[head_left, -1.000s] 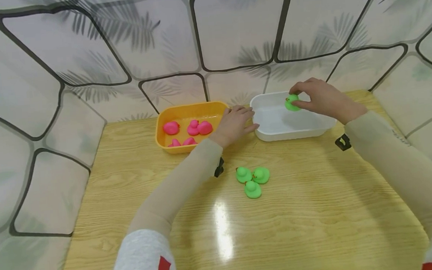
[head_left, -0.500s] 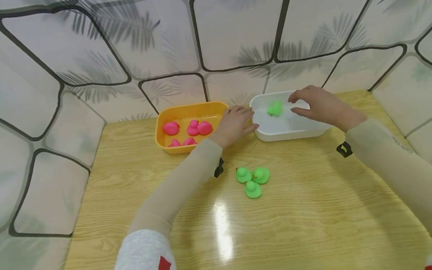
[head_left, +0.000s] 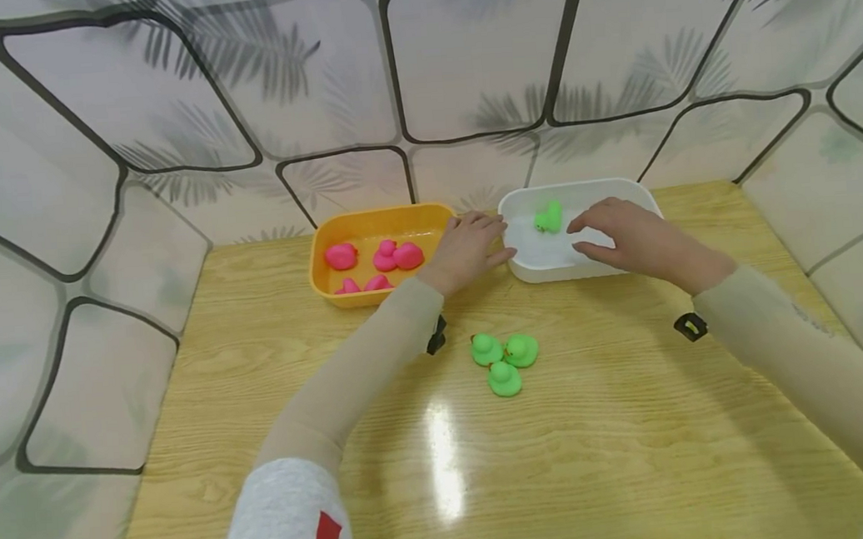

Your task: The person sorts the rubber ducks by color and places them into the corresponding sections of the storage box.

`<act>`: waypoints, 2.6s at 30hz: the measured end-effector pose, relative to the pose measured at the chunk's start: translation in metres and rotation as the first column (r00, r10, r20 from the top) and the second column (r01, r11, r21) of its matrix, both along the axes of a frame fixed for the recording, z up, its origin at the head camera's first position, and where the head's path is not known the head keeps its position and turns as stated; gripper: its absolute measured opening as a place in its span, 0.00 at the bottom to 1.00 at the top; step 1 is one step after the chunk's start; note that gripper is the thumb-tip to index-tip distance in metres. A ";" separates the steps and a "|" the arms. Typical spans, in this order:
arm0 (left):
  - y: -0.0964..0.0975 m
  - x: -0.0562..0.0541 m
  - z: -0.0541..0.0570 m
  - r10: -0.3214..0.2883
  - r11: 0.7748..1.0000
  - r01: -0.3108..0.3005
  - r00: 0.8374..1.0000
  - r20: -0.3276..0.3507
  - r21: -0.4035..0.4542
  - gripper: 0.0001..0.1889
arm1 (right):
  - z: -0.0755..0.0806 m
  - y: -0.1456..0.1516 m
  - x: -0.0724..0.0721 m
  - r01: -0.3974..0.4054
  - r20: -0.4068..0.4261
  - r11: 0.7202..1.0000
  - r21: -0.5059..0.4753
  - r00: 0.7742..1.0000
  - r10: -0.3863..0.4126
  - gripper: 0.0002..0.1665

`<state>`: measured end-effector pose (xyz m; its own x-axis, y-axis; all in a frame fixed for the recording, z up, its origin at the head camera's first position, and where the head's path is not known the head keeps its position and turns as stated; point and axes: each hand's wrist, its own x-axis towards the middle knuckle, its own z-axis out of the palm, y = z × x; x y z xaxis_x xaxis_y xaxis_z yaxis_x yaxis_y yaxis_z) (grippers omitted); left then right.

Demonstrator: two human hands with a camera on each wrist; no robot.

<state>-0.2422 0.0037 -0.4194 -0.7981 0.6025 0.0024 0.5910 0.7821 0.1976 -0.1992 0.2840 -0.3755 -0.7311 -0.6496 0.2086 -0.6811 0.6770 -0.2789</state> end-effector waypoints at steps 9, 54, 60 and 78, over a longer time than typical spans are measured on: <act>0.001 0.000 0.001 -0.005 1.000 0.005 1.000 -0.021 -0.022 0.31 | -0.010 -0.014 0.019 -0.115 -0.043 0.992 -0.059 0.993 0.112 0.13; 0.002 -0.001 0.000 -0.009 0.999 0.008 1.000 -0.015 -0.043 0.31 | -0.062 -0.074 0.083 -0.310 0.088 0.951 0.008 0.947 0.309 0.15; 0.002 -0.001 -0.001 -0.013 0.999 0.012 1.000 -0.016 -0.048 0.32 | -0.062 -0.074 0.084 -0.289 0.127 0.957 0.008 0.950 0.286 0.14; 0.001 -0.002 -0.001 -0.017 0.999 0.017 1.000 -0.010 -0.044 0.31 | -0.064 -0.067 0.085 -0.234 0.152 0.972 0.001 0.961 0.232 0.14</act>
<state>-0.2441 0.0051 -0.4200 -0.7877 0.6158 -0.0157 0.6063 0.7796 0.1570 -0.1143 0.2169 -0.4391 -0.5810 -0.8084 0.0945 -0.7720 0.5107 -0.3784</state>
